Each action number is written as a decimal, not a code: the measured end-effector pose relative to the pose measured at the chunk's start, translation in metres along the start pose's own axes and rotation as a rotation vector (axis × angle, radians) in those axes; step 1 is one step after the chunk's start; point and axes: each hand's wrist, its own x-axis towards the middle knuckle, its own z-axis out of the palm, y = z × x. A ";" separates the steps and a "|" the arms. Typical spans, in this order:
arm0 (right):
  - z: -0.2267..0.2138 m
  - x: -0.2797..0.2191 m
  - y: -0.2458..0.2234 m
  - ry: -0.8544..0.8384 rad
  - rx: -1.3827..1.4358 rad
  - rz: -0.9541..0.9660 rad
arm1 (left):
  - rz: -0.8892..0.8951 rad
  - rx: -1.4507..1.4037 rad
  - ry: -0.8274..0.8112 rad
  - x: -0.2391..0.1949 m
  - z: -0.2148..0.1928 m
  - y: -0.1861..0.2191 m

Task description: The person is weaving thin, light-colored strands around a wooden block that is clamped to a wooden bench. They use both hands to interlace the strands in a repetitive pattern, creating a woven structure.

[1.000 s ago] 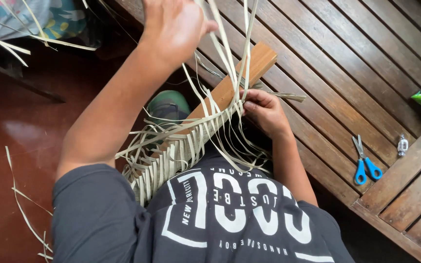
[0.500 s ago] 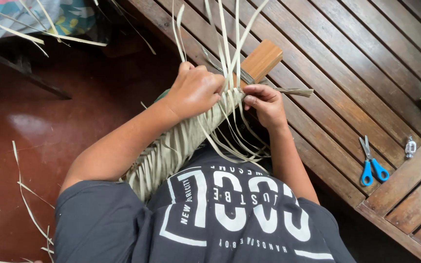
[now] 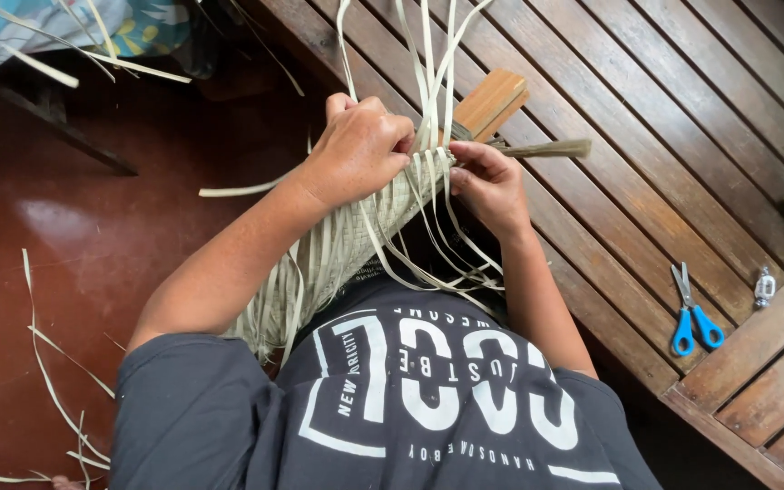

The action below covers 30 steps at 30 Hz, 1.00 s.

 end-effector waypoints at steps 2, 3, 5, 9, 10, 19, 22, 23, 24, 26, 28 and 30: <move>-0.001 0.001 -0.007 0.015 0.011 0.059 | -0.018 -0.038 -0.010 -0.001 -0.001 0.000; -0.001 0.001 -0.009 0.034 0.020 0.117 | -0.032 -0.078 -0.022 -0.003 -0.001 0.000; -0.012 0.002 -0.005 0.021 0.020 0.157 | -0.069 -0.137 -0.054 -0.002 -0.002 0.002; -0.028 0.002 0.000 -0.031 0.096 0.212 | -0.144 -0.251 -0.110 -0.002 -0.007 0.005; -0.029 0.002 0.000 -0.030 0.094 0.213 | -0.143 -0.253 -0.111 -0.002 -0.006 0.005; -0.044 0.004 0.025 -0.030 0.173 0.262 | -0.153 -0.320 -0.099 -0.014 -0.020 0.018; -0.044 0.003 0.026 -0.028 0.157 0.234 | -0.099 -0.373 -0.027 -0.025 -0.039 0.021; -0.042 0.002 0.018 -0.055 0.157 0.257 | -0.076 -0.336 0.024 -0.029 -0.045 0.019; -0.040 0.001 0.011 -0.080 0.156 0.280 | -0.051 -0.299 0.074 -0.032 -0.051 0.017; -0.042 0.002 0.014 -0.084 0.151 0.274 | -0.051 -0.300 0.039 -0.053 -0.070 0.018; -0.046 0.003 0.021 -0.086 0.146 0.266 | -0.048 -0.301 0.003 -0.071 -0.079 0.019; -0.049 0.006 0.034 0.018 0.155 0.272 | -0.087 -0.211 -0.080 -0.089 -0.079 0.020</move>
